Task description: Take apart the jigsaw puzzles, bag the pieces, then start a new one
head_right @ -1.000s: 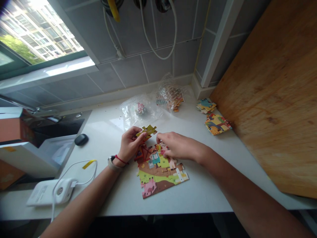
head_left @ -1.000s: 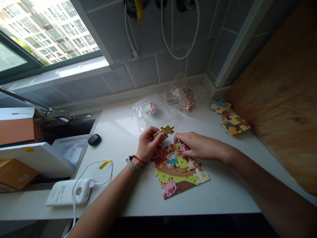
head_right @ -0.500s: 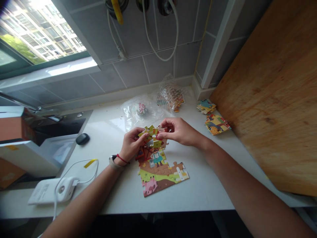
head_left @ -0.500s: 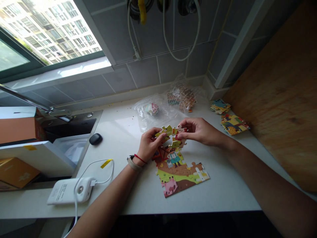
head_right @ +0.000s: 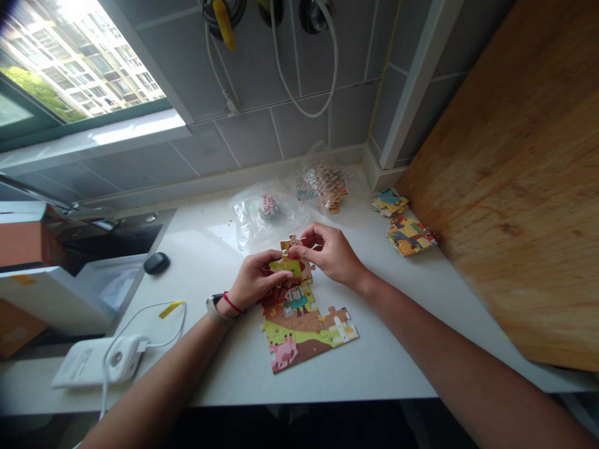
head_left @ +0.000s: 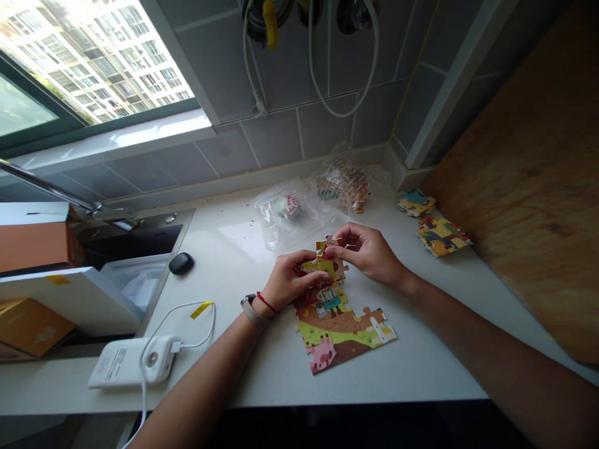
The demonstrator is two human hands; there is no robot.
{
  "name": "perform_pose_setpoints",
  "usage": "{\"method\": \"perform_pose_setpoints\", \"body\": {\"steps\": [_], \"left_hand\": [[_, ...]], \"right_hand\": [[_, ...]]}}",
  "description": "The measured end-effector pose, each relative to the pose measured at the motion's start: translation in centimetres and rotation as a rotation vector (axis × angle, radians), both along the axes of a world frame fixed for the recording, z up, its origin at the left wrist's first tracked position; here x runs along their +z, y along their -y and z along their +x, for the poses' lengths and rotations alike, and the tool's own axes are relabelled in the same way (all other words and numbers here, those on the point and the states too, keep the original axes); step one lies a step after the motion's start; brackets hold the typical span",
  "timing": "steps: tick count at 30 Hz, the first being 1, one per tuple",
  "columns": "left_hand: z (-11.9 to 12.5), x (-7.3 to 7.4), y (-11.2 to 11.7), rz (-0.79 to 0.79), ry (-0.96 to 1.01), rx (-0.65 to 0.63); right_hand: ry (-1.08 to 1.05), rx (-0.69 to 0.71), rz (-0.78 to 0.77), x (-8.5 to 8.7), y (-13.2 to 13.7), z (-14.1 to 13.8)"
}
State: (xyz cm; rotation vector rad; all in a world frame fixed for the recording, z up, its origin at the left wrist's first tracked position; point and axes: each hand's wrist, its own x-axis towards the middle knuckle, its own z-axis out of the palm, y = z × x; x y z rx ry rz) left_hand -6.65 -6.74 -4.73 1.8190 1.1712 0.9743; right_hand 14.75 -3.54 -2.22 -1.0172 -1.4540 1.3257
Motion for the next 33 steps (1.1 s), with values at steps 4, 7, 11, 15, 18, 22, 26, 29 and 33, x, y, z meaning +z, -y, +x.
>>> {"method": "perform_pose_setpoints", "body": {"steps": [4, 7, 11, 15, 18, 22, 26, 29, 33], "left_hand": [[0.1, 0.1, 0.1, -0.003, -0.064, -0.035], [0.1, 0.4, 0.2, -0.024, -0.066, -0.075], [0.1, 0.5, 0.2, -0.035, -0.067, -0.103], [0.1, 0.4, 0.1, -0.022, -0.094, -0.077], [0.1, 0.2, 0.1, 0.003, -0.092, -0.018], [0.2, 0.1, 0.0, -0.028, -0.036, 0.034], [0.1, -0.2, -0.1, -0.058, 0.071, 0.075], [-0.1, -0.3, -0.3, -0.080, 0.104, 0.065], [-0.4, -0.5, -0.5, -0.095, 0.102, 0.027]], "right_hand": [[0.011, -0.002, 0.009, -0.1, 0.3, -0.3], [0.021, -0.003, 0.033, -0.1, 0.4, -0.3], [0.025, -0.002, 0.029, 0.0, 0.5, -0.3], [0.013, 0.049, 0.017, 0.1, 0.6, -0.4], [0.006, 0.047, 0.025, 0.0, 0.5, -0.5], [0.044, -0.008, 0.007, -0.6, 0.2, -0.5], [0.071, -0.010, 0.017, -0.8, 0.0, -0.3], [0.052, 0.032, 0.032, -0.5, -0.2, 0.2], [0.066, 0.119, 0.034, -0.1, -0.5, 1.0]]}}
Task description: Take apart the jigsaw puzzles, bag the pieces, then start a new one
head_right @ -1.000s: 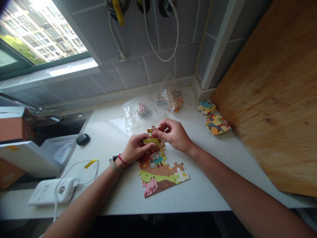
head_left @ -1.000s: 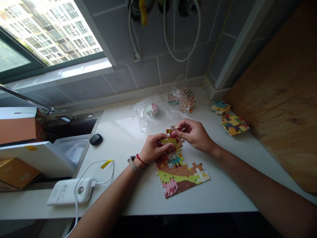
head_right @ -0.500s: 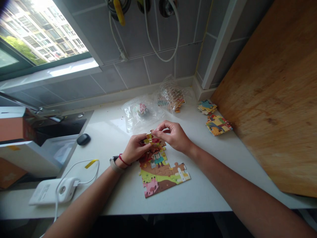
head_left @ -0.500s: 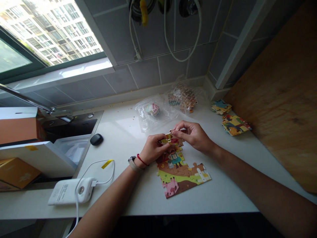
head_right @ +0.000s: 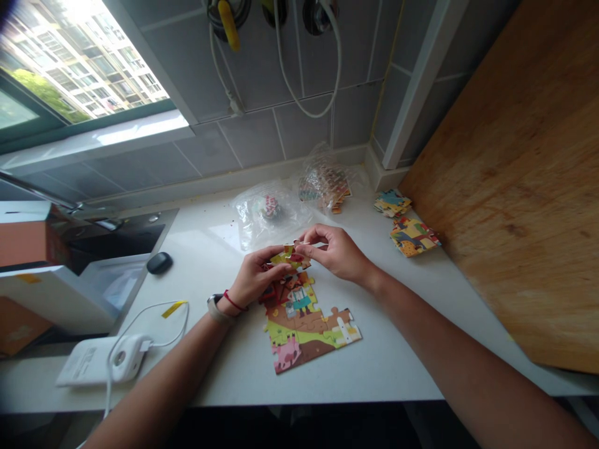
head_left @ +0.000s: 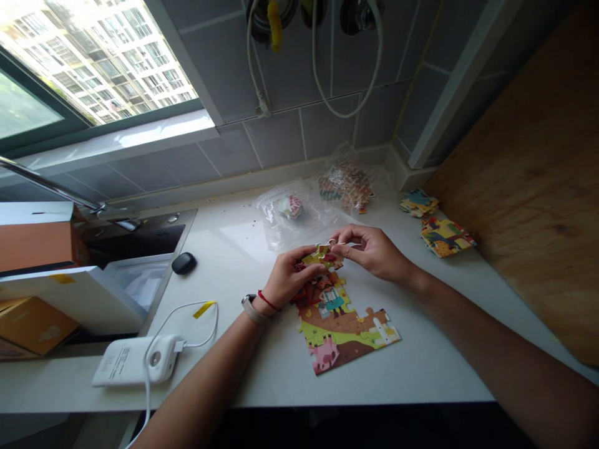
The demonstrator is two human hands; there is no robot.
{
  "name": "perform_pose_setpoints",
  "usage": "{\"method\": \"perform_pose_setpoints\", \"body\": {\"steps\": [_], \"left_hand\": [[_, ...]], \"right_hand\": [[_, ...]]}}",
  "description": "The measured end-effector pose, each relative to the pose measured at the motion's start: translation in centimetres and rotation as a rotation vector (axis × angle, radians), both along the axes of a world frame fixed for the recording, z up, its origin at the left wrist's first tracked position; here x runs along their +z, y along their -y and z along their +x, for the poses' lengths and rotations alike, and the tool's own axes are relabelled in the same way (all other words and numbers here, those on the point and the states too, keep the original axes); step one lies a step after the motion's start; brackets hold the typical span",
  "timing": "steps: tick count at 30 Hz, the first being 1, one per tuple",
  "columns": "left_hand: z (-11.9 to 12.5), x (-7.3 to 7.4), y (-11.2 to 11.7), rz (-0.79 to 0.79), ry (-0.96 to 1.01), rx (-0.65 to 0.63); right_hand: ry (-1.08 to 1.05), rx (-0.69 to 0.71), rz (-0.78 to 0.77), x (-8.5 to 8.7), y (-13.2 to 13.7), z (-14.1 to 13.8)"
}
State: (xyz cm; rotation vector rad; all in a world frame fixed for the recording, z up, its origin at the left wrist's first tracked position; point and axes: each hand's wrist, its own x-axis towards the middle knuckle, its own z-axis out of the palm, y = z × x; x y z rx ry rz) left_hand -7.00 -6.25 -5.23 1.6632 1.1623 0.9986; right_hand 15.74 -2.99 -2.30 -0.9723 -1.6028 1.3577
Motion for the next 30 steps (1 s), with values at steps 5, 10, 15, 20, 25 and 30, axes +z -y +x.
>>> {"method": "perform_pose_setpoints", "body": {"steps": [5, 10, 15, 20, 25, 30], "left_hand": [[-0.1, -0.2, 0.1, 0.057, -0.062, 0.006], [0.0, -0.3, 0.1, 0.081, -0.063, 0.021], [0.2, 0.1, 0.1, 0.049, 0.033, 0.032], [0.4, 1.0, 0.2, 0.033, 0.048, 0.141], [0.5, 1.0, 0.1, -0.099, 0.233, 0.120], [0.7, 0.4, -0.3, -0.174, 0.370, 0.091]], "right_hand": [[0.080, 0.069, -0.062, -0.6, 0.3, -0.4], [0.054, -0.030, -0.021, -1.5, 1.0, -1.3], [0.023, -0.013, -0.020, -1.6, 0.8, -1.4], [-0.072, -0.070, -0.064, -1.7, 0.8, -1.7], [-0.118, -0.161, -0.075, -1.6, 0.6, -1.5], [-0.223, -0.253, -0.126, -1.3, -0.1, -1.1]]}}
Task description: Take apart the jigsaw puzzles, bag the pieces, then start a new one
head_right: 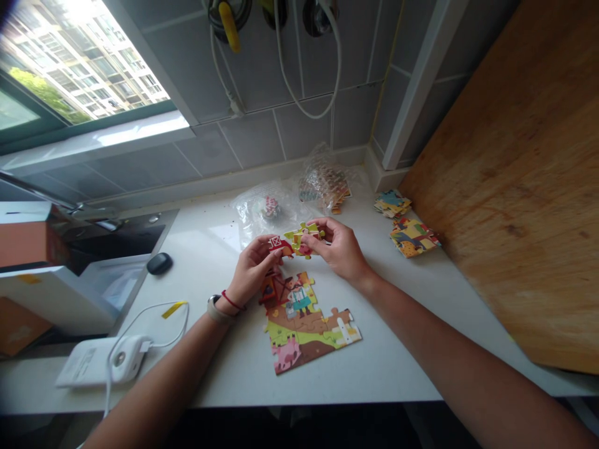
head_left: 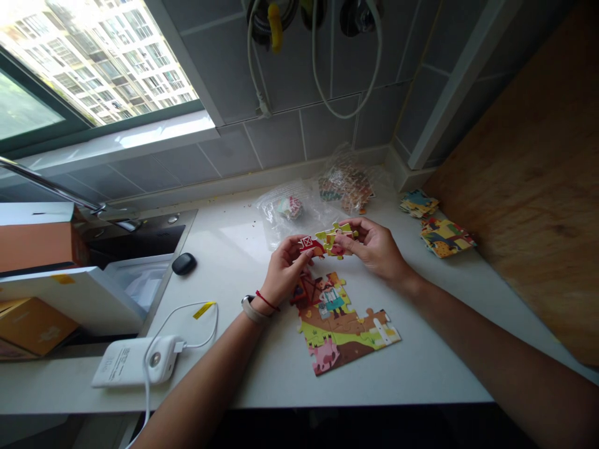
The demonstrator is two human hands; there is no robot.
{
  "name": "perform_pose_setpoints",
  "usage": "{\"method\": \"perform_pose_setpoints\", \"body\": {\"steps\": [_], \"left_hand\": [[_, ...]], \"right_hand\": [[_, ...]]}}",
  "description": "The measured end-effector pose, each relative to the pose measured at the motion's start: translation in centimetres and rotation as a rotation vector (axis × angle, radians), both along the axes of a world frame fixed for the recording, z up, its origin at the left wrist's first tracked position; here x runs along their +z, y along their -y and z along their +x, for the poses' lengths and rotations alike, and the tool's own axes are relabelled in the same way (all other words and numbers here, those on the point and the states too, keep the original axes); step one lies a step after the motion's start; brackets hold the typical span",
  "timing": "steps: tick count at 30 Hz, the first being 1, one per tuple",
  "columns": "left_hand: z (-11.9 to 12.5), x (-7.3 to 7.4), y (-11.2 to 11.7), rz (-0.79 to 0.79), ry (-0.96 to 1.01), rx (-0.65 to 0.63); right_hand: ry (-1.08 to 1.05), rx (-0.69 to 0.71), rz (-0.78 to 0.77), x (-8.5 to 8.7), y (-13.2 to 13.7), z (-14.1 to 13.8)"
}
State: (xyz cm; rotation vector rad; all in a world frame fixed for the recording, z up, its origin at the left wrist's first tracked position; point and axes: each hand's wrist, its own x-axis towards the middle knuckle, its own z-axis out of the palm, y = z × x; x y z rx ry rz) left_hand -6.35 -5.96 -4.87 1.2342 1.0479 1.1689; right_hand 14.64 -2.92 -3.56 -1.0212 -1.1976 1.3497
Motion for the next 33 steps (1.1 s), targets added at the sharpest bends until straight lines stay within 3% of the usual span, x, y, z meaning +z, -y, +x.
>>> {"method": "perform_pose_setpoints", "body": {"steps": [3, 10, 16, 21, 26, 30, 33], "left_hand": [[0.0, -0.2, -0.1, -0.009, 0.001, 0.037], [-0.2, 0.0, 0.1, 0.007, -0.097, 0.118], [-0.2, 0.0, 0.5, 0.064, -0.111, -0.095], [-0.5, 0.1, 0.5, 0.130, -0.176, -0.138], [-1.1, 0.6, 0.6, 0.183, -0.373, -0.184], [-1.5, 1.0, 0.3, 0.358, -0.677, -0.123], [-1.8, 1.7, 0.3, 0.411, -0.877, -0.153]], "right_hand": [[-0.060, 0.002, -0.046, 0.3, 0.0, 0.0], [-0.036, 0.169, -0.025, 0.7, 1.2, -0.6], [0.073, 0.022, 0.056, -1.0, 1.1, -1.0], [0.193, -0.112, 0.216, -1.3, 1.1, -1.1], [0.140, -0.030, 0.137, -1.5, 1.0, -1.1], [0.220, -0.017, 0.132, -1.7, 1.1, -1.2], [0.266, 0.001, 0.127, -1.7, 1.3, -1.4]]}}
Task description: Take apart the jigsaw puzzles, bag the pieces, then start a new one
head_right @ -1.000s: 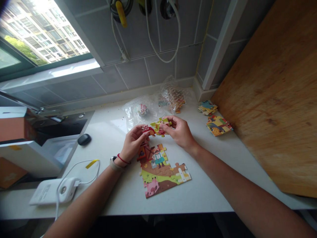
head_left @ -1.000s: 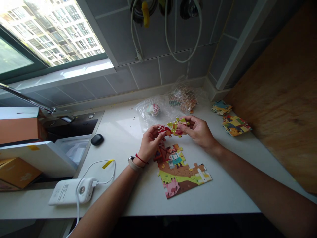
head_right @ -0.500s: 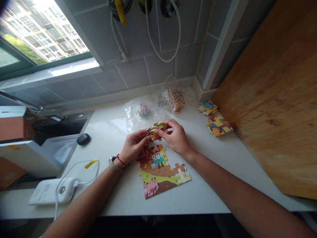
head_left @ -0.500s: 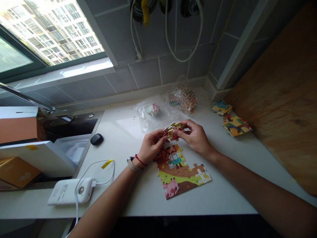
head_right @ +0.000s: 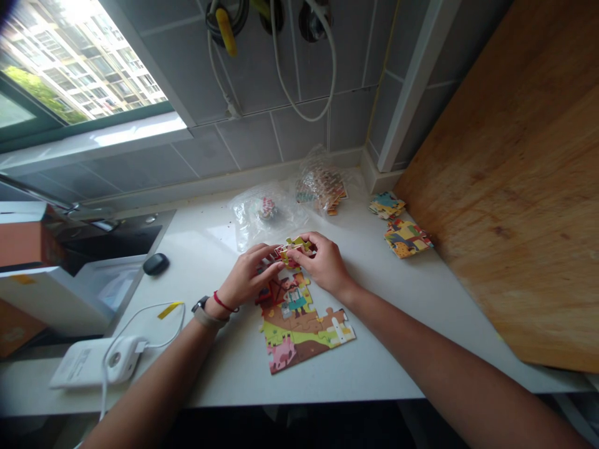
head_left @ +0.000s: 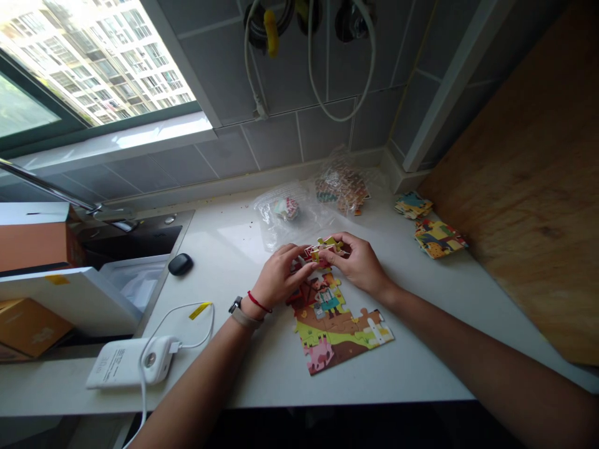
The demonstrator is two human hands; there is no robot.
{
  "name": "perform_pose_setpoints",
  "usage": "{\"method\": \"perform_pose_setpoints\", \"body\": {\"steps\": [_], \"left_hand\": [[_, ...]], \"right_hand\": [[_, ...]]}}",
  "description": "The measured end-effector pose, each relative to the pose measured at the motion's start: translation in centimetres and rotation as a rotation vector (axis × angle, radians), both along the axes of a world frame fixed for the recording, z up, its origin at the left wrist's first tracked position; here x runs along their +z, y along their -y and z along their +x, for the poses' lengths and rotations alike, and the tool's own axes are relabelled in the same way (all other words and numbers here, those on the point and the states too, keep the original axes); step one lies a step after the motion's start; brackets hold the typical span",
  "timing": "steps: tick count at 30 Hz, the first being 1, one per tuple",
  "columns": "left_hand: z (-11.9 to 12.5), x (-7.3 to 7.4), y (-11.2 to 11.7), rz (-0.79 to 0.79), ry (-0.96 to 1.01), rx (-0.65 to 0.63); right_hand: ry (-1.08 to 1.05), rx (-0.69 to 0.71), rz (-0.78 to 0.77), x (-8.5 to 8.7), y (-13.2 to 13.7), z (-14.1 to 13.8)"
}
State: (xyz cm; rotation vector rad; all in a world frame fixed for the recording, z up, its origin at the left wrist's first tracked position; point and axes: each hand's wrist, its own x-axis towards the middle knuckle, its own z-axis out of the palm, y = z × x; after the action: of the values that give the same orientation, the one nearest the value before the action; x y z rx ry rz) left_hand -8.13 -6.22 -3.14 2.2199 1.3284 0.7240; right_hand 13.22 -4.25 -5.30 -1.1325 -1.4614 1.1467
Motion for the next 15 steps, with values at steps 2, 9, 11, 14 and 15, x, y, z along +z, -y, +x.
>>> {"method": "perform_pose_setpoints", "body": {"steps": [2, 9, 11, 14, 15], "left_hand": [[-0.4, 0.5, 0.5, -0.010, -0.142, -0.018], [-1.1, 2.5, 3.2, -0.168, -0.544, 0.102], [-0.6, 3.1, 3.1, -0.221, -0.602, 0.105], [0.4, 4.0, 2.4, -0.294, -0.681, 0.122], [0.8, 4.4, 2.2, -0.304, -0.715, 0.130]], "right_hand": [[0.012, -0.008, -0.001, -0.1, 0.1, -0.1], [0.029, -0.027, 0.029, -0.8, -0.4, -0.4], [0.057, -0.031, 0.059, -0.8, -0.5, -0.4], [0.086, -0.022, 0.099, -0.7, -0.5, -0.4], [0.084, -0.016, 0.106, -0.7, -0.5, -0.3]]}}
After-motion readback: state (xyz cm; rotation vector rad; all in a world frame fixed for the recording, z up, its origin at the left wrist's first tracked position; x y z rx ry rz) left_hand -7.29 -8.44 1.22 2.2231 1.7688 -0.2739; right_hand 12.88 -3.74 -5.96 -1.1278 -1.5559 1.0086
